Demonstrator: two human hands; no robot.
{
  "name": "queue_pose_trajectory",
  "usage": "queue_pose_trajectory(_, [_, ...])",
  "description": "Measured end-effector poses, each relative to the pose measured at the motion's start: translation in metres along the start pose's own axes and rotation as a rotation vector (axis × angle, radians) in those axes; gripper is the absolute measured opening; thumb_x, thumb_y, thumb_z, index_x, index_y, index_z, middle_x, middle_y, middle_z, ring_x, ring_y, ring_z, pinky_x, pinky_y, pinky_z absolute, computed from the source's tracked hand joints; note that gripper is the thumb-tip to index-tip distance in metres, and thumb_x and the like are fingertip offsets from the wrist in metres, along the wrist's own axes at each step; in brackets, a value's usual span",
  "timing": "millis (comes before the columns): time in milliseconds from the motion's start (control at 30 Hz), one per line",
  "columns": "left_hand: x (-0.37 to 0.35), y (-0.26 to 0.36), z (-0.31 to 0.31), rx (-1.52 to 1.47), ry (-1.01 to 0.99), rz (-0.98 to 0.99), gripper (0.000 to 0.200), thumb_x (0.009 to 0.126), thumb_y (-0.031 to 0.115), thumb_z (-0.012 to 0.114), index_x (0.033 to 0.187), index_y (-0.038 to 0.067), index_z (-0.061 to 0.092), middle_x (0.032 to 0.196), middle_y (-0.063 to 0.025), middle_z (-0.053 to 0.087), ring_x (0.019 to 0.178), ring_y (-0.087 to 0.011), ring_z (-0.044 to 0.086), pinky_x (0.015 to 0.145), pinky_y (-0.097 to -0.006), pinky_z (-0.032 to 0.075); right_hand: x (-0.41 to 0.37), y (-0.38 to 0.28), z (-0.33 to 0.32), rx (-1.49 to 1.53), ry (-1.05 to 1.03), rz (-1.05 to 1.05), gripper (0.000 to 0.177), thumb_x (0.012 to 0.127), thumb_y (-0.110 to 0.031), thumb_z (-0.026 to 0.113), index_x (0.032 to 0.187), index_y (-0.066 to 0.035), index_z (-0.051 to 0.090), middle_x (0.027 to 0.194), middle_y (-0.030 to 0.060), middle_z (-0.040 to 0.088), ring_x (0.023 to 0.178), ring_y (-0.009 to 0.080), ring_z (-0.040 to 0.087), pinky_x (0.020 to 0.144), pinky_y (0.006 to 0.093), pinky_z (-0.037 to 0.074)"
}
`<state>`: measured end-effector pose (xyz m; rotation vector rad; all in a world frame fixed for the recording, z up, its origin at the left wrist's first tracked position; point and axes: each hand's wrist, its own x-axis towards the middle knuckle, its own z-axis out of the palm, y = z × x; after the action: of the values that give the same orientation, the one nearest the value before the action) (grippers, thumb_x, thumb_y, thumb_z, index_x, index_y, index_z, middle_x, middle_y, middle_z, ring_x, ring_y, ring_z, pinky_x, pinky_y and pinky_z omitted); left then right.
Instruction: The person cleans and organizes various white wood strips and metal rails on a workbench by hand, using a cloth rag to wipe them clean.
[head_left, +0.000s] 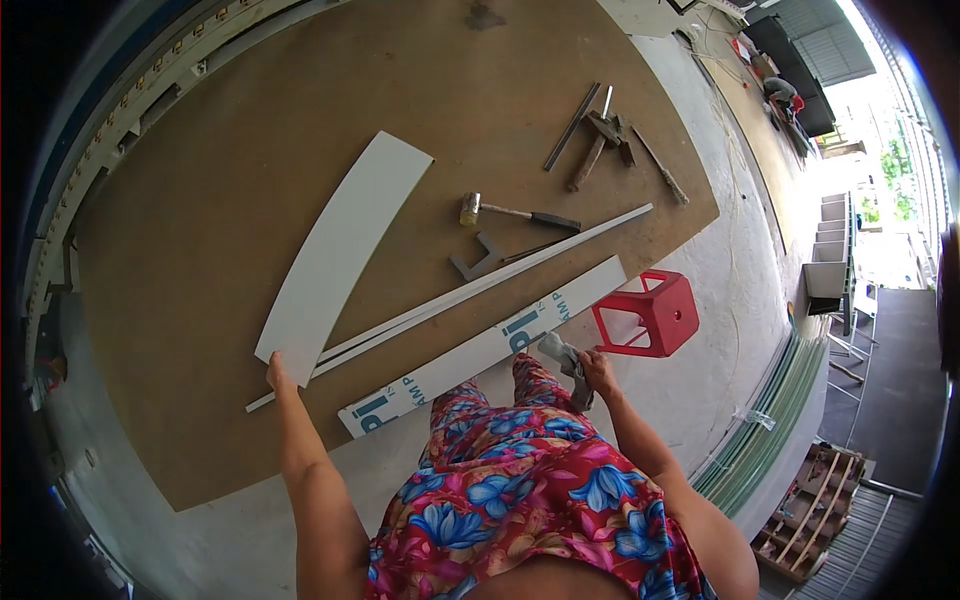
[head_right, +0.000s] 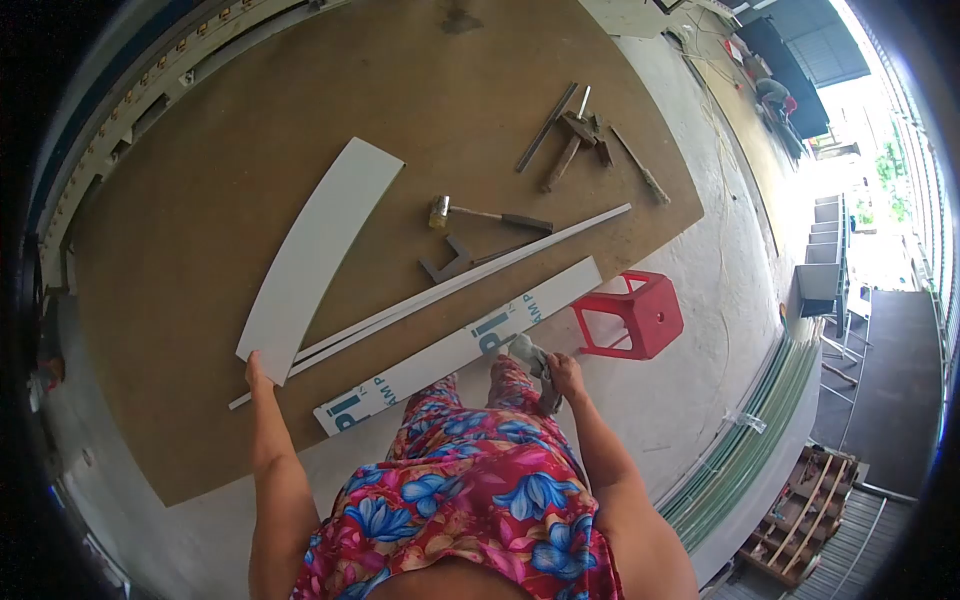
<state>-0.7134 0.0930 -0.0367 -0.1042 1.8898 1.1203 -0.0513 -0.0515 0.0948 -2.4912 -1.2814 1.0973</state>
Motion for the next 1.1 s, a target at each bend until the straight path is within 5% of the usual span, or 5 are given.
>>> queue_pose_trajectory(367, [-0.023, -0.044, -0.028, 0.734, 0.445, 0.619, 0.057, 0.072, 0.035, 0.064, 0.108, -0.008, 0.051, 0.102, -0.0235, 0.059, 0.088, -0.0334, 0.06, 0.076, -0.0419, 0.047, 0.013, -0.01, 0.011, 0.045, -0.049, 0.018, 0.036, 0.087, -0.031, 0.045, 0.094, 0.0, 0.062, 0.082, 0.0234, 0.061, 0.082, 0.0364, 0.061, 0.073, 0.041, 0.045])
queue_pose_trajectory(767, [-0.182, -0.192, -0.047, 0.756, 0.628, 0.002, 0.061, 0.08, 0.034, 0.06, 0.124, -0.001, 0.037, 0.123, -0.0263, 0.04, 0.113, -0.0413, 0.042, 0.091, -0.0475, 0.039, 0.01, 0.014, 0.024, 0.041, -0.032, -0.042, 0.037, 0.086, -0.031, 0.045, 0.093, 0.0, 0.063, 0.083, 0.0241, 0.061, 0.085, 0.0366, 0.06, 0.074, 0.0408, 0.045])
queue_pose_trajectory(867, [-0.14, -0.235, -0.071, 0.619, 0.178, -0.117, 0.066, 0.08, 0.04, 0.059, 0.124, -0.003, 0.036, 0.124, -0.0236, 0.041, 0.112, -0.0392, 0.044, 0.091, -0.046, 0.039, 0.009, 0.021, 0.021, 0.052, -0.037, -0.032, 0.036, 0.086, -0.032, 0.045, 0.092, -0.001, 0.063, 0.084, 0.0248, 0.06, 0.086, 0.0384, 0.059, 0.074, 0.0421, 0.044])
queue_pose_trajectory(967, [-0.167, -0.211, -0.031, -0.053, 0.265, -0.231, 0.074, 0.077, 0.049, 0.06, 0.125, -0.003, 0.036, 0.128, -0.0198, 0.04, 0.11, -0.0372, 0.047, 0.093, -0.048, 0.036, 0.008, 0.03, 0.019, 0.061, -0.035, -0.033, 0.036, 0.086, -0.032, 0.045, 0.092, -0.001, 0.062, 0.084, 0.0249, 0.06, 0.085, 0.039, 0.059, 0.073, 0.0427, 0.044])
queue_pose_trajectory(1100, [-0.171, -0.161, -0.016, -0.087, 0.182, -0.524, 0.081, 0.071, 0.062, 0.057, 0.127, 0.006, 0.037, 0.13, -0.0189, 0.038, 0.113, -0.041, 0.041, 0.094, -0.0566, 0.026, 0.008, 0.042, 0.017, 0.028, -0.023, -0.078, 0.035, 0.087, -0.031, 0.045, 0.092, -0.001, 0.061, 0.083, 0.0252, 0.059, 0.085, 0.0403, 0.058, 0.072, 0.0434, 0.044])
